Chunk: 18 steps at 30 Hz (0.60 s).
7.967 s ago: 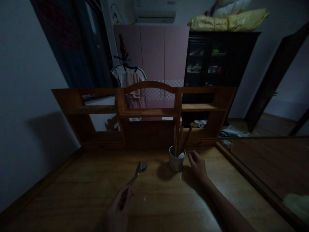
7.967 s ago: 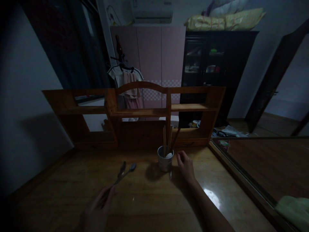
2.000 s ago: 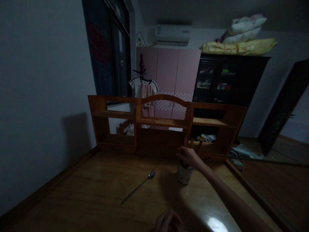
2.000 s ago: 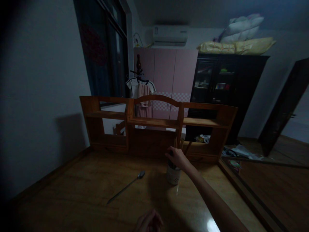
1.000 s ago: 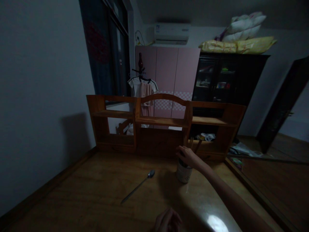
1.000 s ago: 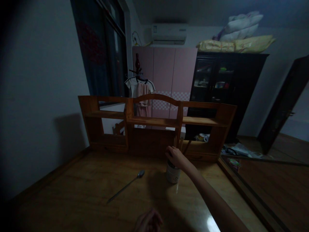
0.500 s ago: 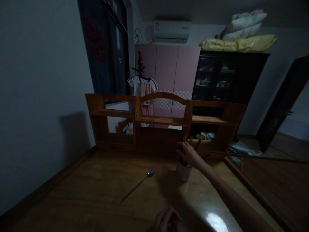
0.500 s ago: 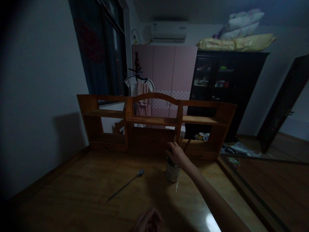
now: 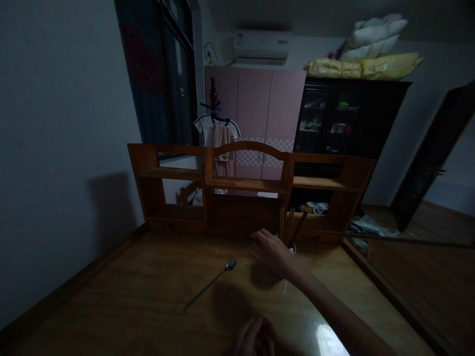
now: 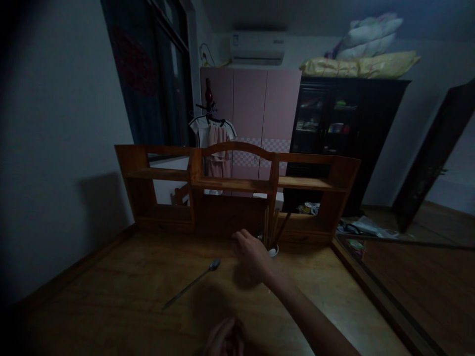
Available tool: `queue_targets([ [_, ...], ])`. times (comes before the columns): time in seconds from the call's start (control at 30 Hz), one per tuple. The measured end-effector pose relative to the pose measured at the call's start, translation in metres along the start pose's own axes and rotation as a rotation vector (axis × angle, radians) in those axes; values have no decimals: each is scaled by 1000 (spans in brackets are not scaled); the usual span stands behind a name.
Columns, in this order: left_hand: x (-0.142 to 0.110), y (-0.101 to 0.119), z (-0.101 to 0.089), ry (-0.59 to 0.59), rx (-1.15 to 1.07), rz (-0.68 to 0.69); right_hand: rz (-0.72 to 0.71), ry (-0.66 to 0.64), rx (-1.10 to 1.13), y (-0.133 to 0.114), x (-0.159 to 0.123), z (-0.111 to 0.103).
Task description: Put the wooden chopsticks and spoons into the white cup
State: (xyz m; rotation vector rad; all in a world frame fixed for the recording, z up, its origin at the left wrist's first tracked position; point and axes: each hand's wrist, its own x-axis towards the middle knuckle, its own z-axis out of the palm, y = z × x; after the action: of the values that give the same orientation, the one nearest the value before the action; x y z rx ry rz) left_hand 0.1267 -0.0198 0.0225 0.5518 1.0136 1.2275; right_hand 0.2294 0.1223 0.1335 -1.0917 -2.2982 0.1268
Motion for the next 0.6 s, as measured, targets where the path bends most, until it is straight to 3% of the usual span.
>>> queue_targets([
  [0.1, 3, -1, -4, -99, 22, -35, 69, -133, 120, -3, -6, 43],
  [0.3, 9, -7, -8, -61, -31, -45, 281, -92, 202, 10, 2, 111],
  [0.47, 8, -3, -9, -170, 47, -61, 407, -47, 286, 16, 13, 136],
  [0.6, 3, 3, -6, -103, 67, -13, 436, 16, 358, 11, 14, 140],
])
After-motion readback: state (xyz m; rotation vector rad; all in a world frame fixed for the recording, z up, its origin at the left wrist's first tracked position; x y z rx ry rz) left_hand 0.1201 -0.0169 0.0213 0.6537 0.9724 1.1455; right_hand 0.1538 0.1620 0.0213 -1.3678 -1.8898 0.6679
